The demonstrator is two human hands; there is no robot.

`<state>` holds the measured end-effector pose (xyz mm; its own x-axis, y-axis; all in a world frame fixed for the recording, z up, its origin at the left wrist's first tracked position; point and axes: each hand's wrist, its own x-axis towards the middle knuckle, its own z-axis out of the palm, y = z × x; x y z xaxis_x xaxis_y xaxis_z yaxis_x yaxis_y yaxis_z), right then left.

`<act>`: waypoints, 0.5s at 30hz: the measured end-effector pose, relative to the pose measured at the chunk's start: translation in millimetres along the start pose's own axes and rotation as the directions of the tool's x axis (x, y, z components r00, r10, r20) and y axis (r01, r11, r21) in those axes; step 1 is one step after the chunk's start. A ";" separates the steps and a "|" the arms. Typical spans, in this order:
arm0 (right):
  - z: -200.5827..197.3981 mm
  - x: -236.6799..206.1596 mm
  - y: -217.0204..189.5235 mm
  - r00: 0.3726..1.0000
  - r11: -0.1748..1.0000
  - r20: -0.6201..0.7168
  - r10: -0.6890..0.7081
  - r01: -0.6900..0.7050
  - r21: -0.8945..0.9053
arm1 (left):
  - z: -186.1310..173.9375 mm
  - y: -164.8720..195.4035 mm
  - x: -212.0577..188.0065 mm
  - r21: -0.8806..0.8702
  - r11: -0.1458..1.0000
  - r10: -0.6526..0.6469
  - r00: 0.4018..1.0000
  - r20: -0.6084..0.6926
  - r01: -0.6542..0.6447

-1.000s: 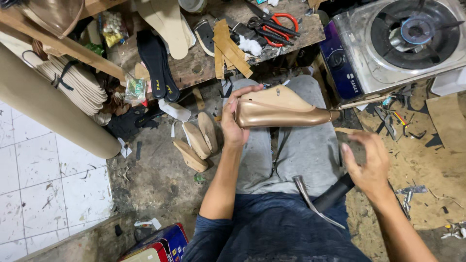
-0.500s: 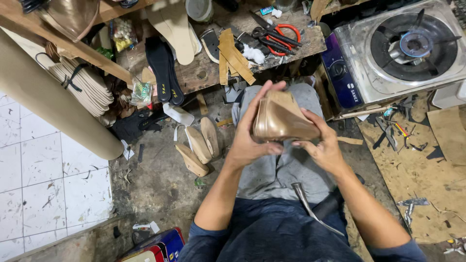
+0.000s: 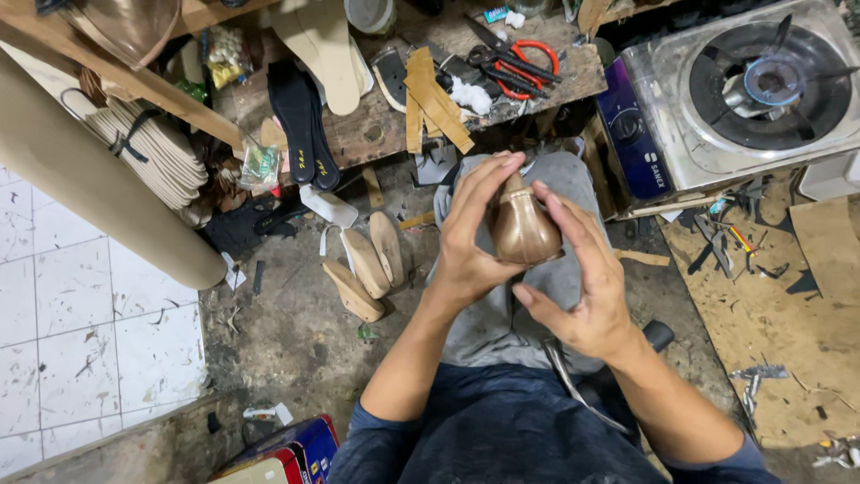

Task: The person uses a curved metal tool to press and smooth the edges of a shoe sole, then cuts a black insole with scissors and inserts it into the shoe. The person continues to press the sole edges with the tool to secure the fit.

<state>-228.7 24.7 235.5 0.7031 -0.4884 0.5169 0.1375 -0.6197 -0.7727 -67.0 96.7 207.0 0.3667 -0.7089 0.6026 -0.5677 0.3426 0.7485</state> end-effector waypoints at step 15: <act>-10.9 -34.6 56.2 0.713 0.538 -0.327 0.621 -0.084 0.839 | 16.6 -55.3 -54.5 -0.837 0.448 -0.636 0.770 -0.052 0.315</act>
<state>-253.0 0.0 178.2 0.3581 -0.9336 0.0093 0.6005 0.2227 -0.7680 -67.8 106.2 128.1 0.6815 -0.7318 0.0017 0.4774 0.4463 0.7569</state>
